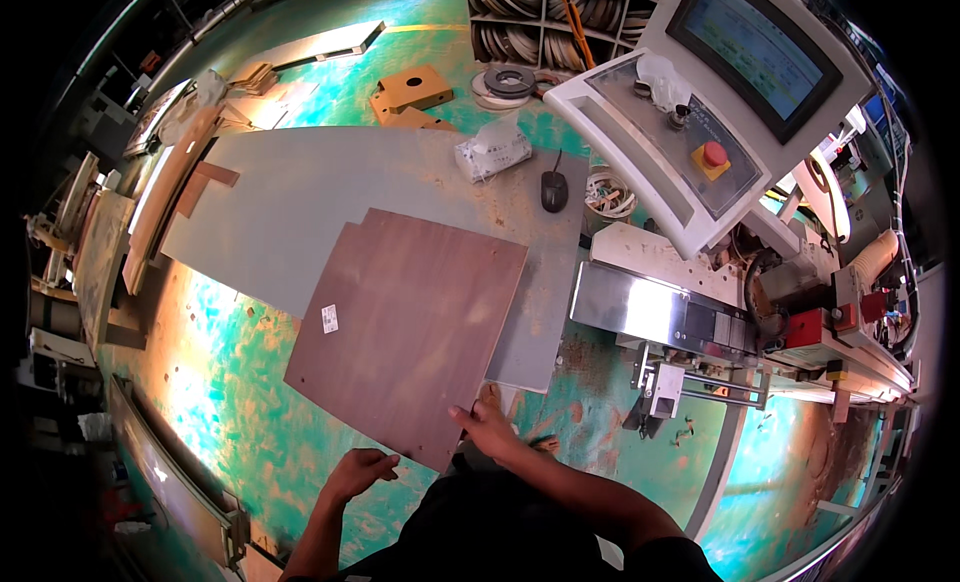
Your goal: The person feeds several wooden panels into an edge banding machine, picking them up from a stack and placing them on a table after processing.
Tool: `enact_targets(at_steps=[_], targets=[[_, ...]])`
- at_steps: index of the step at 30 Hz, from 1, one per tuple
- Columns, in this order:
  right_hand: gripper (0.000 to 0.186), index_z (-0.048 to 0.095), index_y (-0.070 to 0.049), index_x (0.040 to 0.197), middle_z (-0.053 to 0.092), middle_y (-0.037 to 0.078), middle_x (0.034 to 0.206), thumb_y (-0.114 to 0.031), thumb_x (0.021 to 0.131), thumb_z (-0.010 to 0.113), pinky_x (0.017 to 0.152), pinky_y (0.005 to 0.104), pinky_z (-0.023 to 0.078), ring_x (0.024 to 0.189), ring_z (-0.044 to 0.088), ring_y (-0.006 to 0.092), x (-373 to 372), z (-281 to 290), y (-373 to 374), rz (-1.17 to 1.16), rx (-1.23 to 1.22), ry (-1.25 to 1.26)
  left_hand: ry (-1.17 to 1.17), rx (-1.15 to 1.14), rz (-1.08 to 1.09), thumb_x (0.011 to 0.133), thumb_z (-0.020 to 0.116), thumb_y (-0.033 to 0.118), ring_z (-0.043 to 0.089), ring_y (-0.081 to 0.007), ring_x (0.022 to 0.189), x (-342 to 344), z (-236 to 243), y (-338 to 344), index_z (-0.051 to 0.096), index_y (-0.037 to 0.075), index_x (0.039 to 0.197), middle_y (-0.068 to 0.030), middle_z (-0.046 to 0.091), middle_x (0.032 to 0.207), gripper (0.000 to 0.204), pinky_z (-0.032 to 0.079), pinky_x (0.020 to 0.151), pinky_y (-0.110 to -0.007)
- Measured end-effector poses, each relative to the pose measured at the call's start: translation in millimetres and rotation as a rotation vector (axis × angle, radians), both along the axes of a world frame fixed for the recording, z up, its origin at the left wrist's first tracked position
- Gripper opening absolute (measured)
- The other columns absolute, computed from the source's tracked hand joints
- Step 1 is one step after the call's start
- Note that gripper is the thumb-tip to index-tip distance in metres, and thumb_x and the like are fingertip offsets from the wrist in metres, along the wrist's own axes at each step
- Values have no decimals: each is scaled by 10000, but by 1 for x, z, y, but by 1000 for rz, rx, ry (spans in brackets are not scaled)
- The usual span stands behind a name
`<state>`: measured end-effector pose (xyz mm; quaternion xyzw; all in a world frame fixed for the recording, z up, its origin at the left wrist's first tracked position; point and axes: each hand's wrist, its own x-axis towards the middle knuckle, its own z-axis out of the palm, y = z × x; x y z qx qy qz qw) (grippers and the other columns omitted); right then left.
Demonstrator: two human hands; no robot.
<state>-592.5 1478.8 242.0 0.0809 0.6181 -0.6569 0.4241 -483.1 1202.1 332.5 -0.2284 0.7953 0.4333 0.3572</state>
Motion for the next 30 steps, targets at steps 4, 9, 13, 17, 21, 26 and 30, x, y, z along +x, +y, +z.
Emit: enact_targets(at_steps=[4, 9, 13, 17, 21, 26, 30], targets=[[352, 649, -12, 1150, 655, 26, 987, -342, 1028, 656, 749, 298, 491, 888, 587, 113, 17, 27, 33, -182, 28, 73, 809, -954, 221, 932, 718, 422, 683, -345, 895, -24, -14, -61, 605, -5, 1269, -151, 720, 909, 556, 529, 781, -434], [285, 656, -38, 1002, 592, -32, 865, -318, 1048, 630, 700, 253, 428, 804, 518, 67, 39, 39, 116, -350, 56, 143, 145, -86, 433, 916, 746, 545, 694, -167, 898, -39, -73, -82, 602, -105, 1327, -114, 739, 1000, 782, 543, 843, -313], [282, 650, -75, 934, 547, -53, 834, -322, 1064, 606, 691, 244, 399, 774, 473, 50, 75, 24, 194, -539, 118, 124, 104, 293, 446, 993, 645, 537, 681, -145, 752, -22, -91, -8, 680, 2, 1167, -73, 733, 954, 563, 549, 669, -307], [342, 610, -112, 810, 505, -86, 754, -348, 1057, 615, 637, 243, 352, 713, 428, 37, 109, 8, 261, -825, 155, 195, 112, 704, 450, 1043, 579, 492, 617, -201, 1226, -17, -95, 75, 549, -52, 1418, -118, 642, 1359, 662, 474, 1055, -351], [424, 582, -79, 774, 470, -71, 735, -394, 1057, 600, 633, 268, 347, 714, 405, 52, 124, -4, 320, -926, 270, 211, 65, 744, 393, 1092, 475, 467, 446, -225, 1429, -27, -106, 137, 396, -69, 1528, -127, 477, 1553, 695, 307, 1207, -364], [416, 631, -28, 920, 542, -27, 834, -418, 1057, 583, 726, 278, 398, 792, 470, 83, 128, -28, 376, -930, 351, 205, 59, 687, 384, 1066, 523, 500, 517, -231, 1362, -52, -105, 189, 444, -61, 1493, -124, 537, 1493, 710, 376, 1162, -376], [497, 700, 14, 1205, 676, 13, 1001, -442, 1063, 561, 868, 267, 470, 926, 576, 96, 122, -20, 408, -918, 393, 217, 54, 648, 427, 1043, 547, 540, 558, -240, 1314, -64, -105, 228, 470, -60, 1465, -124, 577, 1442, 737, 397, 1143, -378]])
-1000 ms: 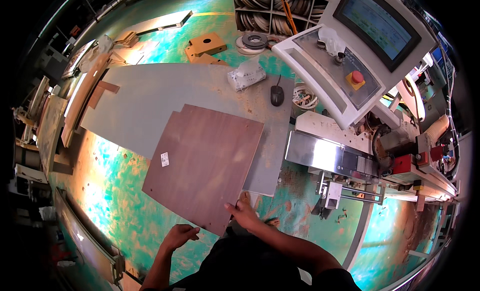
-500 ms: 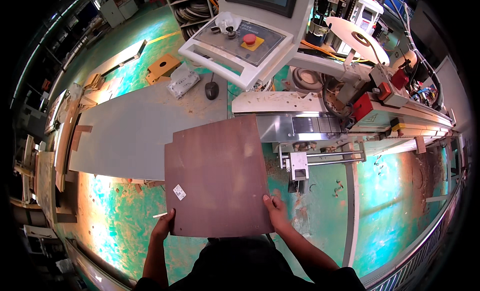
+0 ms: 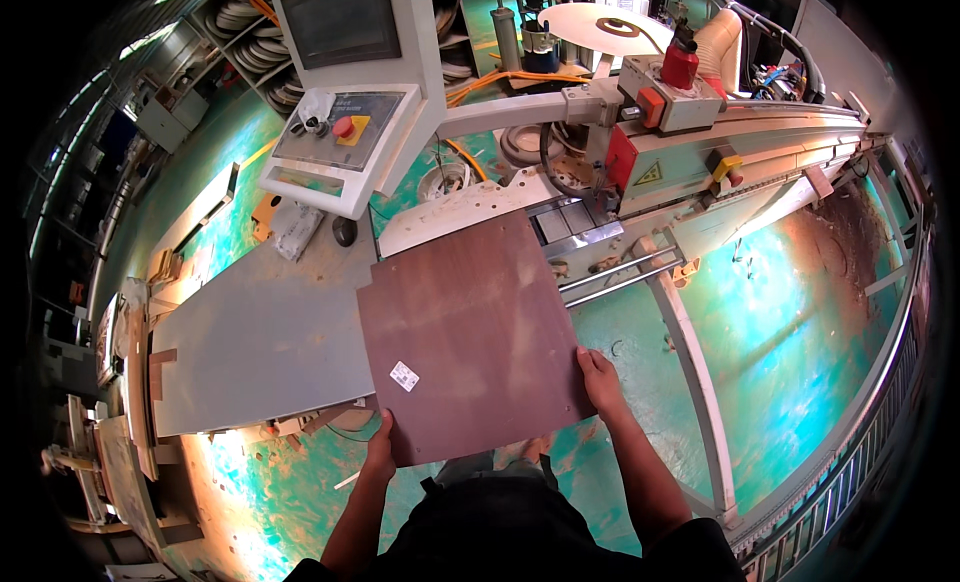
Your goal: The person feeds several wooden panels into an edge banding machine, picking them up from a stack and placing them on a table after processing.
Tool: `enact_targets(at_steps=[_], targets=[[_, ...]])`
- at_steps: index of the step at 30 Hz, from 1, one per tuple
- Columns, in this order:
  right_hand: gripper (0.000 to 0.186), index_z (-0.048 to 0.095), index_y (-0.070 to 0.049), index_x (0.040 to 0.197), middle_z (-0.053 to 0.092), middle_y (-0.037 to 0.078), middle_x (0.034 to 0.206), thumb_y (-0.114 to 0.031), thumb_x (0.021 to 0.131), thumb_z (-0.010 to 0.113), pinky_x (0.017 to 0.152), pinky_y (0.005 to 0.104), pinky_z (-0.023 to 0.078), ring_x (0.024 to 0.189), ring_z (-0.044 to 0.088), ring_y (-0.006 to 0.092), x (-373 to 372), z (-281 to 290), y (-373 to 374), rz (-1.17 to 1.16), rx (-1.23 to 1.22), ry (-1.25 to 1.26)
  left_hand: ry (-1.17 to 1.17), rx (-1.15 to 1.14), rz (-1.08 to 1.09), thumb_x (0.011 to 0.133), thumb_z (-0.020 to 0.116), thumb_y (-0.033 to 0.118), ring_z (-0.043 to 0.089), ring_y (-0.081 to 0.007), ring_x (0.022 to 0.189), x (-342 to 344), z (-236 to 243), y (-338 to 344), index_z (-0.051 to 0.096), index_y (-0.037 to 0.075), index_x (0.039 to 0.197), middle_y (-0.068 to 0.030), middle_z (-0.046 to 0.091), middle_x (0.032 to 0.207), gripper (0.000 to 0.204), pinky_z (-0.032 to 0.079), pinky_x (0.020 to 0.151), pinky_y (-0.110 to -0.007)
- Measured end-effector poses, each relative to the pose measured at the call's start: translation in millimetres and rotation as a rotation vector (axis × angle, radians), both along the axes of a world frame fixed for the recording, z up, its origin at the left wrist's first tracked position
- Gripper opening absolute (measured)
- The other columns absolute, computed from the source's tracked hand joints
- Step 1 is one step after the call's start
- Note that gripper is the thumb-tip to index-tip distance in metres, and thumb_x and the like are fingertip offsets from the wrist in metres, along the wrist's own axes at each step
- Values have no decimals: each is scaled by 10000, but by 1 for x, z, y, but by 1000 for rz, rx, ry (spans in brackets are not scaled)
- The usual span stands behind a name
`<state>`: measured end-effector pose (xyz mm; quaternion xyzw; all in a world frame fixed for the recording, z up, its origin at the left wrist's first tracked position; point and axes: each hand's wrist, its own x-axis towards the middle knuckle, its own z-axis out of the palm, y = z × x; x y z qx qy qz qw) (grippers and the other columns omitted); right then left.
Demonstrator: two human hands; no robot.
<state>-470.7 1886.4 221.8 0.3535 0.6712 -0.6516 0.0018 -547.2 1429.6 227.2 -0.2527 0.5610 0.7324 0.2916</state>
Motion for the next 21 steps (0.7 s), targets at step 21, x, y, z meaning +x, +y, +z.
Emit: enact_targets(at_steps=[21], targets=[[395, 749, -25, 1011, 659, -25, 806, -410, 1008, 658, 704, 273, 462, 735, 561, 69, 18, 15, 157, -182, 110, -81, -178, 20, -135, 1029, 501, 609, 489, -267, 1393, 18, 33, 183, 404, -3, 1522, -120, 510, 1520, 792, 354, 1183, -418]])
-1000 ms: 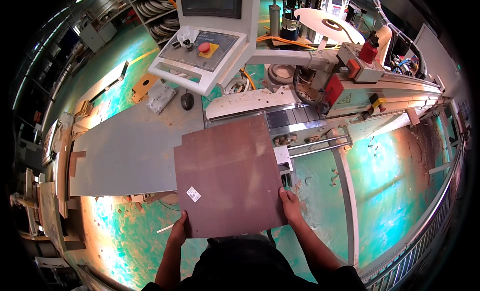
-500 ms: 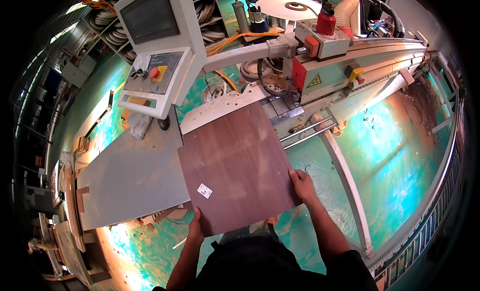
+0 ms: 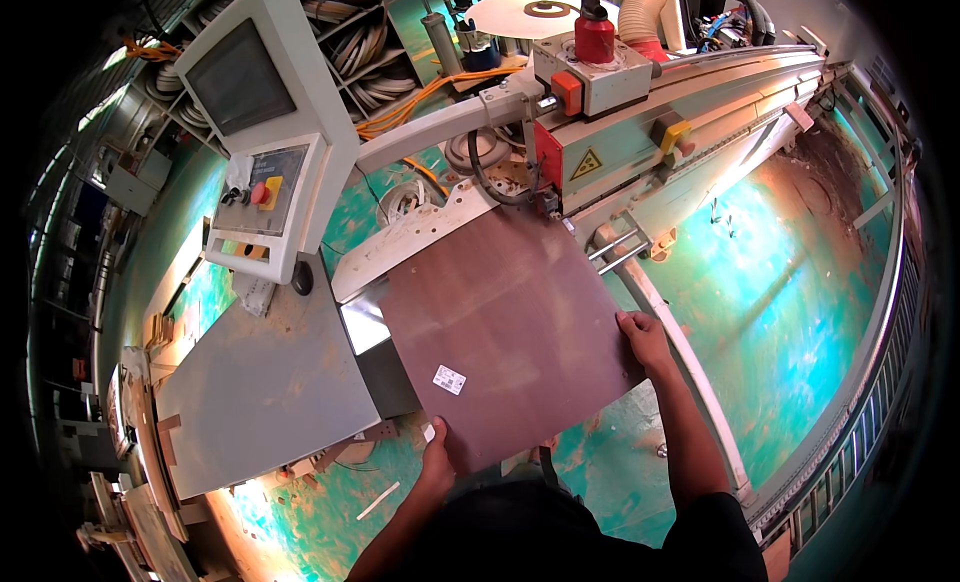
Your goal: The person feeds several wooden panels into an edge banding machine, picking them up from a stack and placing them on a table after processing.
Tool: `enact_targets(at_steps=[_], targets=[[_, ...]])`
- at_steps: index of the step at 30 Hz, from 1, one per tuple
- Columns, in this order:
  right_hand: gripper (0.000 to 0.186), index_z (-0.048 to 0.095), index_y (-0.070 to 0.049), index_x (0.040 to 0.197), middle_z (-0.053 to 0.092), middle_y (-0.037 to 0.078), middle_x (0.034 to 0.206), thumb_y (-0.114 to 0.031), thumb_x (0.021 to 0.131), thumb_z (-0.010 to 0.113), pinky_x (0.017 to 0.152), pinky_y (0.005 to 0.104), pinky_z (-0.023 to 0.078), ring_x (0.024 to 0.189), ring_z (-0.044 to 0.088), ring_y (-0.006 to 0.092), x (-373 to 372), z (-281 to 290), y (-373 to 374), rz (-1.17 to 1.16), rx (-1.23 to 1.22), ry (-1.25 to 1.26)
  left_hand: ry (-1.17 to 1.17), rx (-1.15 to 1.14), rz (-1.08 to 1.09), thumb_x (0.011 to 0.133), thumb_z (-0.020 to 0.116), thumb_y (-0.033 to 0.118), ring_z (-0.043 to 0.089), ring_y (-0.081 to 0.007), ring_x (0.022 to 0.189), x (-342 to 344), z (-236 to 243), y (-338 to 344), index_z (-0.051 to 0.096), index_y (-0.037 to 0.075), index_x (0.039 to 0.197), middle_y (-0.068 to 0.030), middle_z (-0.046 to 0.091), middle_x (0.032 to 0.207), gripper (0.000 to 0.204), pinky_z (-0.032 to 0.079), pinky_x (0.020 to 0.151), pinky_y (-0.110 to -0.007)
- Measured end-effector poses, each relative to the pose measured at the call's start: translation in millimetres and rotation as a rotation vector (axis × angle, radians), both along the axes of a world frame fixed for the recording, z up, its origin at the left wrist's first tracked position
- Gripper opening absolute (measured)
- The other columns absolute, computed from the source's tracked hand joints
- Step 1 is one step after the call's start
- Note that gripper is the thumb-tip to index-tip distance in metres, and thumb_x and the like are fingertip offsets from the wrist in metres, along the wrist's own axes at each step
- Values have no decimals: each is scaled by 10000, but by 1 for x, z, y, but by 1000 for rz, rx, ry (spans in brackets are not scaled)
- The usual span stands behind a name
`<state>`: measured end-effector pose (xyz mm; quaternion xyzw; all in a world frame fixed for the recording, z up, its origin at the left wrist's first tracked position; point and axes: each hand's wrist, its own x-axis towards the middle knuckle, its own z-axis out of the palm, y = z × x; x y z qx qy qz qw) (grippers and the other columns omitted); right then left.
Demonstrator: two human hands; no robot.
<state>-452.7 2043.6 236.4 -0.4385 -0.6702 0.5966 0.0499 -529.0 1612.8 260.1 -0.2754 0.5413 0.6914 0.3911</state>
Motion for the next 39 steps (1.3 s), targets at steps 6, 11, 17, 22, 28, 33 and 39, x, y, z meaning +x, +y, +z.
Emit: enact_targets(at_steps=[6, 11, 17, 22, 28, 33, 39], targets=[[365, 738, -23, 1088, 704, 14, 888, -373, 1009, 668, 748, 286, 501, 790, 617, 93, 9, -10, 62, -25, 18, 90, 4, -20, 10, 999, 548, 626, 544, -280, 1340, 0, -116, 25, 430, -17, 1491, -135, 561, 1457, 818, 440, 1117, -436], [451, 707, -27, 1200, 756, 145, 950, -412, 966, 700, 789, 344, 537, 794, 684, 215, 20, 2, 99, -63, 257, 23, 23, -4, -182, 972, 517, 712, 628, -266, 1244, 2, -40, 91, 445, -25, 1485, -149, 629, 1347, 901, 531, 1004, -412], [495, 612, -46, 1344, 646, 162, 1268, -267, 917, 730, 999, 430, 476, 1173, 606, 363, 32, 33, 86, -224, 1059, -60, 19, -6, -394, 966, 502, 734, 734, -237, 987, -3, -47, 142, 561, -17, 1364, -129, 697, 1215, 852, 606, 797, -355], [469, 596, -65, 1369, 563, 156, 1415, -95, 909, 688, 1108, 471, 367, 1312, 517, 362, 69, 44, -16, -320, 1196, 87, 37, 57, -480, 998, 566, 619, 752, -253, 857, -13, -48, 167, 611, -12, 1161, -164, 727, 1015, 653, 631, 701, -367], [393, 576, 5, 1331, 514, 204, 1399, -105, 955, 604, 1121, 499, 351, 1312, 474, 397, 144, -48, -197, -373, 847, -17, 73, 149, -523, 1026, 582, 523, 758, -308, 816, 0, -69, 89, 583, -34, 1014, -220, 721, 929, 557, 649, 717, -414], [207, 695, -9, 1094, 677, 180, 1100, -117, 925, 645, 941, 423, 512, 1062, 653, 343, 156, -100, -300, 108, 508, 82, -93, 90, -444, 1053, 579, 434, 753, -324, 851, 39, -123, -80, 578, -46, 1032, -223, 715, 957, 480, 637, 778, -444], [203, 738, -5, 975, 740, 163, 899, -183, 912, 664, 828, 385, 566, 824, 718, 297, 93, -169, -373, 692, 279, 201, -78, -89, 1, 1047, 593, 353, 741, -311, 762, 77, -156, -328, 642, -29, 990, -209, 735, 913, 389, 627, 689, -448]])
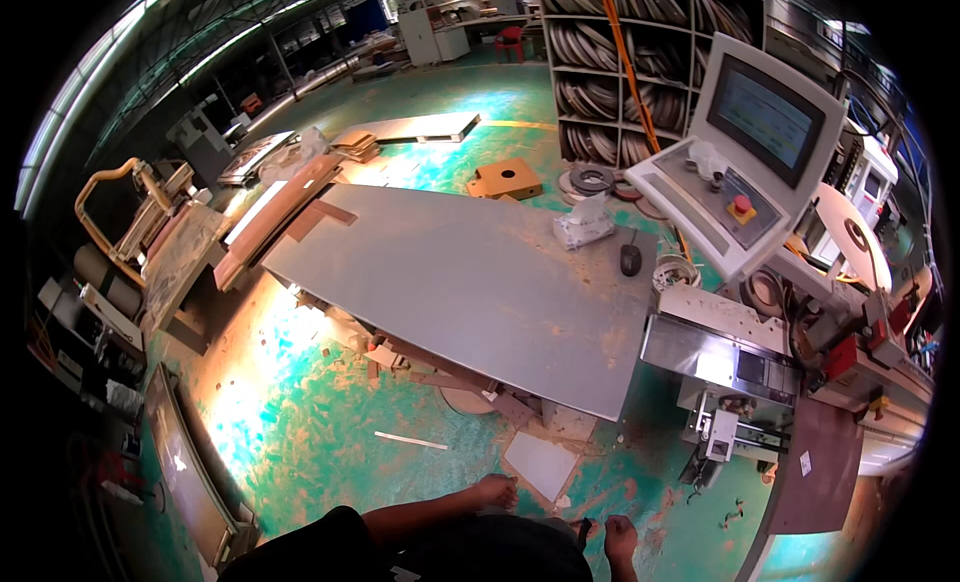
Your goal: The person feeds several wooden panels into an edge banding machine, picking them up from a stack and placing them on a table after processing.
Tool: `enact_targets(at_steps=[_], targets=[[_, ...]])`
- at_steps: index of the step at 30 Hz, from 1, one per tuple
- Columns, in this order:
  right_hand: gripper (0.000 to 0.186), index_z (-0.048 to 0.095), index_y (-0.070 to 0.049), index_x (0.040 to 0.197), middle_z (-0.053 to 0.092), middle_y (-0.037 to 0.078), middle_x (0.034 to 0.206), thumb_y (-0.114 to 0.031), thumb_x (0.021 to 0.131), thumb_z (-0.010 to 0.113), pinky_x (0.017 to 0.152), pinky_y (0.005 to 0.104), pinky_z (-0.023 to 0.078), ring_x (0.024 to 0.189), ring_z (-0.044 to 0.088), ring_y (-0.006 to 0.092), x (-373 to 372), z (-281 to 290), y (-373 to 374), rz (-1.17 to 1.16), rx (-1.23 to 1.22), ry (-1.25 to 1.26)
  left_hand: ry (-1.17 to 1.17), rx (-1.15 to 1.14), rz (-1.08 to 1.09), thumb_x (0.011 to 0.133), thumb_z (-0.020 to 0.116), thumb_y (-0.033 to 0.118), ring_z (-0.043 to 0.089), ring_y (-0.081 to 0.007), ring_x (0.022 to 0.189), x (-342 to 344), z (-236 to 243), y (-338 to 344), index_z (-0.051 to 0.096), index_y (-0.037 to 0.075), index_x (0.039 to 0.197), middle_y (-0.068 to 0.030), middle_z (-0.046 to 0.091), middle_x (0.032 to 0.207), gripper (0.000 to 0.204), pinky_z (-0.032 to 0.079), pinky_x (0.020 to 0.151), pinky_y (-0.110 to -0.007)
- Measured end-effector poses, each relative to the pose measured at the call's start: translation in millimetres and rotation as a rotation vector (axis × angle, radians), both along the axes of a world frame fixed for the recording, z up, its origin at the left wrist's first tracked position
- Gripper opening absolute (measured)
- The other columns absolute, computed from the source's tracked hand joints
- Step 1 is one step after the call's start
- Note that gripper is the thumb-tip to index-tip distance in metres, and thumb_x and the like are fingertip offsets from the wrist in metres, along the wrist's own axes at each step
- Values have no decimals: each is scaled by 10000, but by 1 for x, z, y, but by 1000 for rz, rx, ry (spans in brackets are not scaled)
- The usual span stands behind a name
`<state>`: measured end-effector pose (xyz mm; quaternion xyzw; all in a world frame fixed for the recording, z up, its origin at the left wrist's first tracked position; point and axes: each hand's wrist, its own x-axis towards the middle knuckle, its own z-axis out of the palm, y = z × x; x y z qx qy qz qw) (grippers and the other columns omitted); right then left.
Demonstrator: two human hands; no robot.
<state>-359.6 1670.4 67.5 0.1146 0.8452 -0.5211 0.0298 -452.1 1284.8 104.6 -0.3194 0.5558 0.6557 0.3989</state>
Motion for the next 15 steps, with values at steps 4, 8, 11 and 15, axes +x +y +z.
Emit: enact_targets(at_steps=[4, 8, 11, 15], targets=[[224, 736, 10, 980, 739, 143, 842, -192, 908, 669, 811, 354, 565, 776, 720, 238, -72, -5, -74, 344, 5, 43, -53, 7, 481, 1041, 587, 351, 736, -335, 742, 46, -14, -148, 638, -35, 976, -213, 723, 895, 395, 632, 685, -449], [184, 717, 20, 1004, 744, 124, 889, -138, 927, 662, 786, 325, 561, 846, 723, 189, -139, 32, -222, 535, 32, -173, -24, -10, 795, 1040, 565, 338, 748, -371, 813, 94, -7, -262, 614, -52, 1041, -245, 735, 958, 393, 638, 769, -477], [245, 721, 22, 1074, 752, 122, 936, -189, 958, 672, 792, 320, 560, 863, 727, 191, -184, 61, -336, 725, -52, -225, -61, -22, 999, 1044, 554, 337, 740, -407, 795, 131, -3, -307, 612, -48, 990, -245, 721, 912, 393, 642, 748, -490], [296, 724, 2, 1082, 754, 127, 960, -267, 969, 680, 821, 331, 556, 890, 724, 190, -230, 93, -457, 930, -13, -200, -83, 87, 1195, 1058, 524, 328, 728, -427, 942, 169, -23, -324, 591, -65, 1047, -274, 711, 1019, 399, 624, 853, -518]])
